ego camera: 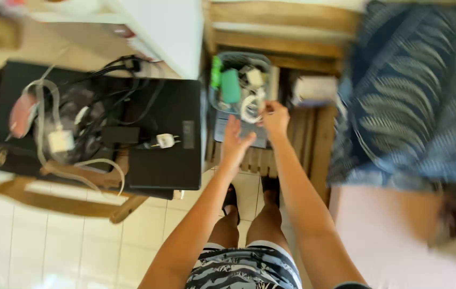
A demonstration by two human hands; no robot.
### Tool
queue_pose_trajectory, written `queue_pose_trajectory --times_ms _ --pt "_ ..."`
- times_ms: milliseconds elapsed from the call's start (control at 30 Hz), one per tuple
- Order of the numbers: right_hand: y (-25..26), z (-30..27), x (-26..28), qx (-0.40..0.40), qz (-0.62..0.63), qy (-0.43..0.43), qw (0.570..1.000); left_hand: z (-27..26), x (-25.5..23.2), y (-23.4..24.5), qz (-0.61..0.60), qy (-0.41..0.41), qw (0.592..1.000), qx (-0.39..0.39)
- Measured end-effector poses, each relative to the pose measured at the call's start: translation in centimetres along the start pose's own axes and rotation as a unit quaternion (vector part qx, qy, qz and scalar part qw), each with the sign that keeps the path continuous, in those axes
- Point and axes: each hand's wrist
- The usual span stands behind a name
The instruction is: Collecting and organizing electronic devices and cables from various surfaces in a room.
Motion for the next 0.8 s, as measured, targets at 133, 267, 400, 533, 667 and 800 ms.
queue_pose_trajectory --times_ms 133,267,400,533,667,800 --pt "-1.6 6.9 1.6 -0.039 -0.136 0.027 0.99 -2.3 -1.8 0.1 0.032 -0.086 0.995 0.04" --pt "-1.3 7.1 2.0 -0.008 -0.234 0.162 0.958 -7.6 -6.9 1.3 0.059 -0.083 0.994 0.044" --pt "-1.3 3.3 3.6 0.018 -0.263 0.291 0.92 -8.9 -7.6 5.2 0.063 -0.136 0.988 -0.039" --pt "-2.2 -3.8 10.2 0.046 -0.146 0.16 0.975 -10.1 -8.4 11.3 0.079 -0.191 0.966 -0.152" --pt "-3.7 -9.6 15.6 0.101 -0.09 0.262 0.955 -11.0 -12.4 19.3 0.304 -0.173 0.871 -0.346" --pt "-5.7 -14.3 19.5 0.134 -0.088 0.326 0.932 -10.1 -16.6 30.1 0.399 -0.198 0.786 -0.429"
Point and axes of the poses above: each hand's wrist, its own z-axis towards the middle knuckle, its own y-axis out of the back of the hand, x = y × z
